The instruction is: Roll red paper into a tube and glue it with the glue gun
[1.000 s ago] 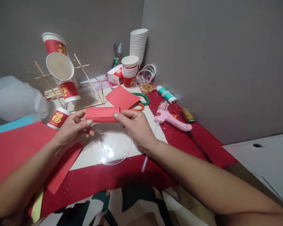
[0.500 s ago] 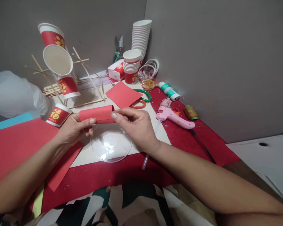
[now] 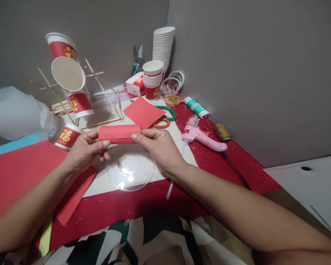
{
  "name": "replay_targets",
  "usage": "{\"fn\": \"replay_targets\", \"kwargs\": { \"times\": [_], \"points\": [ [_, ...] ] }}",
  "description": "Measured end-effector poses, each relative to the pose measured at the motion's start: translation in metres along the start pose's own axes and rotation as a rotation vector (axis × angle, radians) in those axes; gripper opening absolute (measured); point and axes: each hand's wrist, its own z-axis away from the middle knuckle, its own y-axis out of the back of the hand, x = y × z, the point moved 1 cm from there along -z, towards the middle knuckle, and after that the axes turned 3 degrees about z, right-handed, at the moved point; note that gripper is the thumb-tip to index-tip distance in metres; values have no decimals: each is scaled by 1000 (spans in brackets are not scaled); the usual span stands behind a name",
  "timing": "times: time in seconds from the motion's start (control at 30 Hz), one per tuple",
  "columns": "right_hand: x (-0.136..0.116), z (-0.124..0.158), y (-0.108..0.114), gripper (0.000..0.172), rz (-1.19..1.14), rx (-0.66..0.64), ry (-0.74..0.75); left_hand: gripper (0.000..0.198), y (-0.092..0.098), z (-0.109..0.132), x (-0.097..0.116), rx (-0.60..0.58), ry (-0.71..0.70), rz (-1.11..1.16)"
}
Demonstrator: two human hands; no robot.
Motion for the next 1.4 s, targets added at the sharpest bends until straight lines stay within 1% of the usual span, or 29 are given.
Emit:
{"fn": "replay_targets", "kwargs": {
  "times": [0.13,0.3,0.4,0.47,0.53,0.63,0.73,0.83,0.9,1.03,1.1,1.17,1.3,1.4],
  "points": [
    [3,-2,1,27,-38,7,-34,32,1,1,-4,0,-43,-60],
    [-2,2,0,25,21,10,64,26,0,1,-8,7,-59,-28],
    [-5,5,0,19,102,21,136,26,-3,2,-6,-4,-22,38],
    [-5,7,0,23,160,44,175,29,-5,4,-4,0,18,77],
    [-6,7,0,27,185,58,199,31,-7,5,-2,5,44,102],
    [-5,7,0,21,175,51,212,29,-8,5,-1,-1,32,105],
    [-3,7,0,23,183,44,215,27,-6,4,-2,0,11,77],
    [-1,7,0,16,149,-18,176,30,-3,3,-5,26,-17,24],
    [-1,6,1,16,144,-38,167,32,-4,3,-6,35,-46,-12],
    [-2,7,2,11,232,-2,237,34,-10,7,-6,70,-79,-62],
    [-1,8,2,8,253,6,239,38,-14,9,-5,73,-69,-58],
    [2,8,1,5,231,17,219,41,-16,10,-5,46,-55,-28],
    [6,8,-1,8,184,45,205,48,-13,9,-5,-21,-13,8],
    [7,8,-2,7,184,49,196,50,-10,8,-4,16,3,42]
  ]
}}
